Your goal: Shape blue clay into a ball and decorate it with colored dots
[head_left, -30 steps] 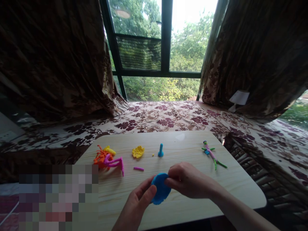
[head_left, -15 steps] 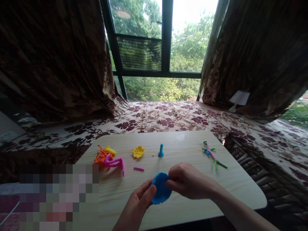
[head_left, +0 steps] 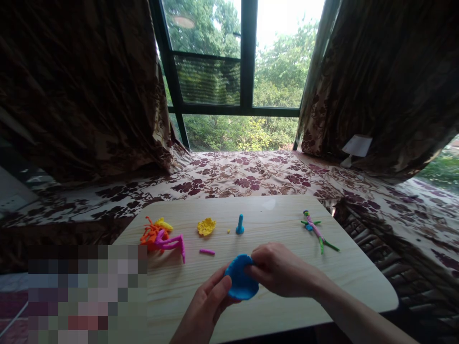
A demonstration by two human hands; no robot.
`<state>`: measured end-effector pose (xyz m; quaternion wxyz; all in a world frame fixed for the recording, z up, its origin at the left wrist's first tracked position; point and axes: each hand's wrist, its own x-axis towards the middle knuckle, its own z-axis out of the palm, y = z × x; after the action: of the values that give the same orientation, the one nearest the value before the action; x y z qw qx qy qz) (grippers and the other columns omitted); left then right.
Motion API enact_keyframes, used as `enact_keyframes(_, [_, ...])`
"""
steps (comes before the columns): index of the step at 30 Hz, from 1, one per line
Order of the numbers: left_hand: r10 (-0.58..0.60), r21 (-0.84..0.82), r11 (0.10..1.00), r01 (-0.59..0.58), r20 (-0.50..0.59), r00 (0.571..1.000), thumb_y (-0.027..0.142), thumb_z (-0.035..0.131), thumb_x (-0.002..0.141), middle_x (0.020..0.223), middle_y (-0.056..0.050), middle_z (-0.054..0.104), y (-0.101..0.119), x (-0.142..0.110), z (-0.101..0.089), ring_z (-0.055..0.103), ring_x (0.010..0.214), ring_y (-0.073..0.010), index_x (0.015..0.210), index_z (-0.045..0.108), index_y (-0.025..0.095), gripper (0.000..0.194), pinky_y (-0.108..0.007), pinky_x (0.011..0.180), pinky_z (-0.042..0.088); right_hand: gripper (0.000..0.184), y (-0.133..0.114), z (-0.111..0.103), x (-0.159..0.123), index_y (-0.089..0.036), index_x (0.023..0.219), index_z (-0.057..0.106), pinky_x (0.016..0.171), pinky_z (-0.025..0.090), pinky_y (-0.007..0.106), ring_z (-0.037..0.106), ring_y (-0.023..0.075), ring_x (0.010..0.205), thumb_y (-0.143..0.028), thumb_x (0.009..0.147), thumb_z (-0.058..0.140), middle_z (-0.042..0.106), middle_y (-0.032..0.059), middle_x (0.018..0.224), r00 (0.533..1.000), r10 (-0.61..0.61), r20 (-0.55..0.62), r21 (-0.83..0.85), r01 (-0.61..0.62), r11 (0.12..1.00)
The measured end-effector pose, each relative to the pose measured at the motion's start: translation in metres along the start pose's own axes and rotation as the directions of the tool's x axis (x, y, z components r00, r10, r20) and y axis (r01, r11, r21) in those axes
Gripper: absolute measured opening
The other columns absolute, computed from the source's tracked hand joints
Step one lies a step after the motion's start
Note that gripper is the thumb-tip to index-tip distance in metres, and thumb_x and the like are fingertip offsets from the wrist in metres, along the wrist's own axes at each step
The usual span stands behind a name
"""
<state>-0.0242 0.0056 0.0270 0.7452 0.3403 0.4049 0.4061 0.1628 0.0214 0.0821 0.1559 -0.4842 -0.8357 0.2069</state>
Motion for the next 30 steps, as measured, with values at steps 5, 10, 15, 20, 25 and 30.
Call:
enact_keyframes(5, [-0.016, -0.025, 1.0, 0.015, -0.065, 0.998, 0.045, 0.069, 0.063, 0.092, -0.008, 0.072, -0.007, 0.006, -0.007, 0.066, 0.081, -0.0239, 0.104, 0.063, 0.018, 0.049, -0.031, 0.07, 0.052, 0.035, 0.001, 0.001, -0.002, -0.015, 0.052, 0.047, 0.047, 0.022, 0.02, 0.032, 0.0054, 0.048, -0.032, 0.083, 0.047, 0.039, -0.0055, 0.05, 1.0, 0.007, 0.005, 0.001, -0.007, 1.0])
enact_keyframes(10, [0.013, 0.067, 0.998, -0.012, -0.026, 1.0, 0.052, 0.064, 0.064, 0.095, -0.01, 0.071, -0.009, 0.006, -0.004, 0.063, 0.089, -0.0278, 0.109, 0.062, 0.016, 0.057, -0.038, 0.078, 0.049, 0.033, 0.004, 0.006, 0.002, -0.015, 0.056, 0.054, 0.044, 0.02, 0.019, 0.031, 0.0054, 0.047, -0.038, 0.08, 0.052, 0.036, -0.0065, 0.048, 0.996, 0.061, 0.059, 0.024, -0.063, 0.998])
enact_keyframes(15, [0.068, 0.173, 0.983, -0.066, -0.007, 0.998, 0.038, 0.065, 0.069, 0.088, -0.004, 0.071, -0.003, 0.002, -0.002, 0.061, 0.087, -0.021, 0.101, 0.066, 0.02, 0.037, -0.03, 0.078, 0.047, 0.022, 0.004, 0.004, -0.001, -0.016, 0.064, 0.062, 0.047, 0.028, 0.018, 0.038, 0.0063, 0.05, -0.029, 0.079, 0.053, 0.048, -0.0051, 0.054, 0.995, 0.042, 0.087, 0.045, -0.046, 0.998])
enact_keyframes(20, [-0.014, 0.177, 0.984, 0.008, 0.031, 0.999, 0.029, 0.062, 0.071, 0.065, -0.001, 0.065, 0.004, 0.003, -0.004, 0.053, 0.059, -0.0126, 0.085, 0.07, 0.014, 0.022, -0.025, 0.059, 0.047, 0.044, -0.009, -0.028, -0.018, -0.028, 0.118, 0.052, 0.092, 0.035, 0.03, 0.047, 0.0192, 0.106, -0.026, 0.075, 0.062, 0.054, 0.0034, 0.116, 0.987, -0.155, -0.051, 0.105, 0.16, 0.982])
enact_keyframes(25, [-0.036, 0.189, 0.982, 0.023, 0.064, 0.997, 0.034, 0.061, 0.072, 0.055, -0.002, 0.059, 0.003, 0.009, 0.003, 0.051, 0.051, -0.0127, 0.074, 0.069, 0.011, 0.024, -0.026, 0.051, 0.044, 0.036, -0.014, -0.028, -0.024, -0.031, 0.101, 0.063, 0.1, 0.03, 0.034, 0.04, 0.0212, 0.118, -0.01, 0.072, 0.059, 0.055, 0.0, 0.118, 0.952, -0.306, -0.026, 0.189, 0.305, 0.933])
enact_keyframes(30, [0.046, 0.182, 0.983, -0.033, -0.066, 0.997, 0.043, 0.055, 0.077, 0.091, -0.007, 0.069, 0.018, 0.013, 0.005, 0.061, 0.081, -0.0186, 0.103, 0.064, 0.019, 0.037, -0.028, 0.067, 0.047, 0.015, 0.012, -0.002, -0.018, -0.019, 0.086, 0.067, 0.075, 0.045, 0.029, 0.059, 0.0181, 0.082, -0.029, 0.081, 0.058, 0.066, 0.0026, 0.083, 0.995, 0.039, -0.087, 0.67, 0.029, 0.742])
